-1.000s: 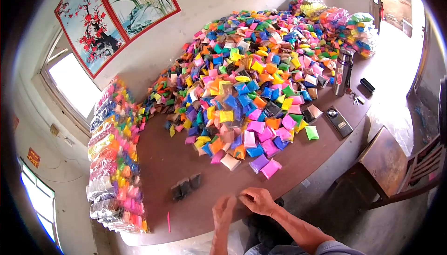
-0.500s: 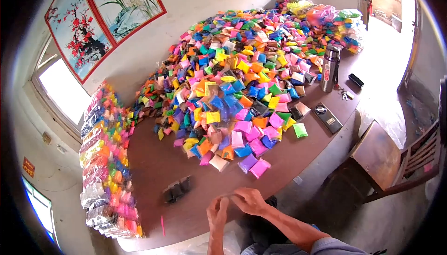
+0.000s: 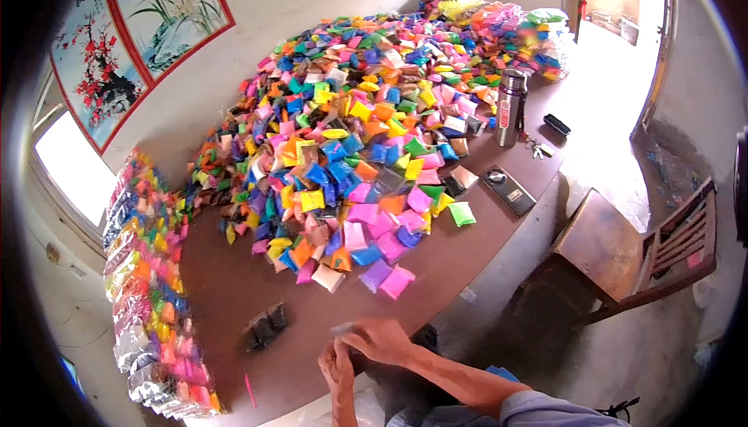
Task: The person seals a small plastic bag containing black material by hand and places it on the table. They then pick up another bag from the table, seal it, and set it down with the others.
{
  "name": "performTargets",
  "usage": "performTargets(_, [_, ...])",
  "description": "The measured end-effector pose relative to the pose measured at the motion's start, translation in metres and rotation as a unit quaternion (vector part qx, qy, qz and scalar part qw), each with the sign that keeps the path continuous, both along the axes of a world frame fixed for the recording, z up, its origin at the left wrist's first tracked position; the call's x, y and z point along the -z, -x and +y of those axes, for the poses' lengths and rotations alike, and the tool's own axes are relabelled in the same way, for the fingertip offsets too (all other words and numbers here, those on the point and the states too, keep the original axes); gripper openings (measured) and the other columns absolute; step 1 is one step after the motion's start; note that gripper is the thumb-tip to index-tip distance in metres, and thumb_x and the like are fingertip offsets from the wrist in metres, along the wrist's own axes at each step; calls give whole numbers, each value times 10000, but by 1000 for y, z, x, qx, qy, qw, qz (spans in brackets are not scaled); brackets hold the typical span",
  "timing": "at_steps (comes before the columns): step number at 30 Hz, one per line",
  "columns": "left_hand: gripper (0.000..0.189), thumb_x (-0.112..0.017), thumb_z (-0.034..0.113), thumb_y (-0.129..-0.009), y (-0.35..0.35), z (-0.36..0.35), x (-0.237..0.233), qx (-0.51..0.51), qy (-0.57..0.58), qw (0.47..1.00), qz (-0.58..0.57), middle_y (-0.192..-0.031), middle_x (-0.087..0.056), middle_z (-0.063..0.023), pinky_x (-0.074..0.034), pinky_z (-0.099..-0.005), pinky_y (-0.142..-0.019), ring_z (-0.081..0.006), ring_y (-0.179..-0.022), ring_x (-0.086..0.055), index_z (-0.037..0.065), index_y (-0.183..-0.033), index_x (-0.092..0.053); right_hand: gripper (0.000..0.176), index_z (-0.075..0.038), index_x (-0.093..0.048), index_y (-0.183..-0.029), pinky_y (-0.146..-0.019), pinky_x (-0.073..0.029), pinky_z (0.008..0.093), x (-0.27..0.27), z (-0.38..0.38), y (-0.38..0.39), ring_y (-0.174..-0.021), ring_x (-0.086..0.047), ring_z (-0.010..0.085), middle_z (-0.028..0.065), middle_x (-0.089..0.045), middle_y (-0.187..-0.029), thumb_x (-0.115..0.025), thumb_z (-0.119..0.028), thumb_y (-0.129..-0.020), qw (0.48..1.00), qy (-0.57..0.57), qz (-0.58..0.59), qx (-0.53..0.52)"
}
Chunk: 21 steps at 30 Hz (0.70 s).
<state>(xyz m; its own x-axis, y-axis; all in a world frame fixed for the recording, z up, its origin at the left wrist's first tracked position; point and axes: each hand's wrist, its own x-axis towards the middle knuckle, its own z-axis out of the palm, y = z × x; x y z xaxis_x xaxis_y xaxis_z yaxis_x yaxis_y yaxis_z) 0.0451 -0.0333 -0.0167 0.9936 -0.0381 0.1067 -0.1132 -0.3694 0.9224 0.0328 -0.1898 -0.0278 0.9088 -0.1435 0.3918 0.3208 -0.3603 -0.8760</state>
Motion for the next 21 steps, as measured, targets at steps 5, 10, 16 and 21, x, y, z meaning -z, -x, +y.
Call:
performTargets(5, [412,-568,334,-1082,-1,-4,10,-16,82,996,33,-824,-671,-83,-500,-369,-762,-170,-797,-572,-51,-1013,-698,264,-40,-673,-1051,-671,-534,488,7,-3,-1,-807,-687,428,195,-697,-874,-670,-303,-1028,999,-32,-18,14])
performTargets(10, [466,-517,383,-1095,2,-3,-4,45,-36,998,-28,-981,-739,-203,-532,-416,-798,-266,-866,-678,-37,-1118,-717,244,-48,-661,-1076,-688,-535,475,1,-3,1,-827,-686,405,188,-695,-911,-636,-288,-1045,1000,-26,-7,2])
performTargets(16, [409,-545,294,-1093,-3,-2,17,-29,-114,989,-91,-737,-692,-167,-475,-396,-593,-199,-656,-616,-63,-972,-706,266,-61,-636,-1148,-717,-543,497,-15,-6,7,-842,-689,418,187,-698,-920,-597,-309,-1060,997,68,-38,3])
performTargets(21, [420,-542,307,-1091,-2,-6,20,4,-2,998,-69,-740,-666,-190,-467,-413,-608,-240,-657,-610,-56,-936,-686,292,-48,-624,-1137,-712,-540,499,4,-3,2,-834,-681,441,204,-690,-916,-602,-328,-1057,1000,-16,1,-2])
